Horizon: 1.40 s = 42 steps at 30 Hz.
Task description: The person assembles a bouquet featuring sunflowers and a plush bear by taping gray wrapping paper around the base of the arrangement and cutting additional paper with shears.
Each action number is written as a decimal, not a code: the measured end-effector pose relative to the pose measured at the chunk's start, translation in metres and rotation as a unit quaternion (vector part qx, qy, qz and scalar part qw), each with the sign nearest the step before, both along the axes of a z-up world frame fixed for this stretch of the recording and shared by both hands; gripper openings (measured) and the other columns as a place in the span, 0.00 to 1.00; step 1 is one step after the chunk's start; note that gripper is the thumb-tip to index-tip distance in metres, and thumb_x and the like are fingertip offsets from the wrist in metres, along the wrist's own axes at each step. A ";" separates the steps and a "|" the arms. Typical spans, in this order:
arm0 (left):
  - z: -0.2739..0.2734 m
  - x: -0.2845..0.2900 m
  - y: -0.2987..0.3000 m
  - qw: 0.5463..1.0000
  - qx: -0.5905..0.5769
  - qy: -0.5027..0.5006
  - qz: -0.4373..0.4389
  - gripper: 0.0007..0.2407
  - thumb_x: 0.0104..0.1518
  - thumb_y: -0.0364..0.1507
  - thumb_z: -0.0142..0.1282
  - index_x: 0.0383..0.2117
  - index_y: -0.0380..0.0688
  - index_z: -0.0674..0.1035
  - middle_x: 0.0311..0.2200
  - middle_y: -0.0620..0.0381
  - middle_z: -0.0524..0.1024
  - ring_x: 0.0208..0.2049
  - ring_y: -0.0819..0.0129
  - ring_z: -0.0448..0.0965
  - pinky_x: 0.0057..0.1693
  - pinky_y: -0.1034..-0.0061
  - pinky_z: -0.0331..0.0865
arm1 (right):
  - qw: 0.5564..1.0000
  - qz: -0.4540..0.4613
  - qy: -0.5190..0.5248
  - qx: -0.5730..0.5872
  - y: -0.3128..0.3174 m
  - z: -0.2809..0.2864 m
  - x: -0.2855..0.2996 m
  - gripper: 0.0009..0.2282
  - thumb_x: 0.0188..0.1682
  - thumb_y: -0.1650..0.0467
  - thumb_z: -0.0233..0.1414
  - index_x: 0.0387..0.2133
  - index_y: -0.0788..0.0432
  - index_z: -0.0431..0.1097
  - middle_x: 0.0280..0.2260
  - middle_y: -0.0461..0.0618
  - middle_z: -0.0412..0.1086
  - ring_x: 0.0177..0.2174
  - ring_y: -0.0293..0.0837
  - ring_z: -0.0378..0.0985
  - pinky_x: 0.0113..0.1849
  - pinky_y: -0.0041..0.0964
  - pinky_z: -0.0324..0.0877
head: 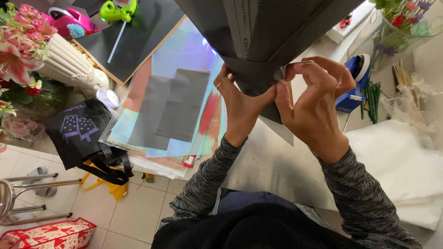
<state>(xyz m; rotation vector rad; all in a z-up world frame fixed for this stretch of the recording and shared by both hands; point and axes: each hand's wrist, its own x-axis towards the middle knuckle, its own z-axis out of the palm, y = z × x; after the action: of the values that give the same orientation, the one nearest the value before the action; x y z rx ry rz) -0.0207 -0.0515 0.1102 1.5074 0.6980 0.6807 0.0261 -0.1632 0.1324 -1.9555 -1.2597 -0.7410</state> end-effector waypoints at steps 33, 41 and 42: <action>-0.063 0.003 0.024 0.989 0.004 -0.125 -0.074 0.49 0.32 0.40 0.72 0.59 0.35 0.48 0.56 0.36 0.39 0.58 0.32 0.44 0.51 0.38 0.59 | 0.878 0.081 0.406 0.239 0.018 -0.038 0.008 0.06 0.45 0.73 0.58 0.29 0.62 0.67 0.37 0.56 0.68 0.34 0.48 0.77 0.39 0.39 0.70; -0.086 0.006 0.030 0.986 -0.061 -0.144 -0.062 0.44 0.37 0.36 0.70 0.59 0.42 0.50 0.56 0.42 0.38 0.59 0.42 0.44 0.52 0.41 0.63 | 0.900 0.091 0.395 0.162 0.014 -0.027 0.013 0.07 0.41 0.70 0.61 0.26 0.60 0.71 0.31 0.52 0.67 0.34 0.48 0.76 0.43 0.42 0.72; -0.089 0.007 0.032 0.986 -0.061 -0.145 -0.062 0.44 0.37 0.36 0.70 0.59 0.42 0.50 0.56 0.42 0.38 0.59 0.42 0.44 0.52 0.41 0.63 | 0.900 0.091 0.394 0.162 0.014 -0.033 0.018 0.07 0.41 0.70 0.61 0.26 0.60 0.71 0.31 0.52 0.67 0.34 0.48 0.76 0.43 0.42 0.72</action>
<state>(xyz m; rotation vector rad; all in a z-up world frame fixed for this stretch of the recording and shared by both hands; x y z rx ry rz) -0.0134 -0.0192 0.0212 1.2932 0.4129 0.7316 0.0438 -0.1487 0.0990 -1.5690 -0.7369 -0.0174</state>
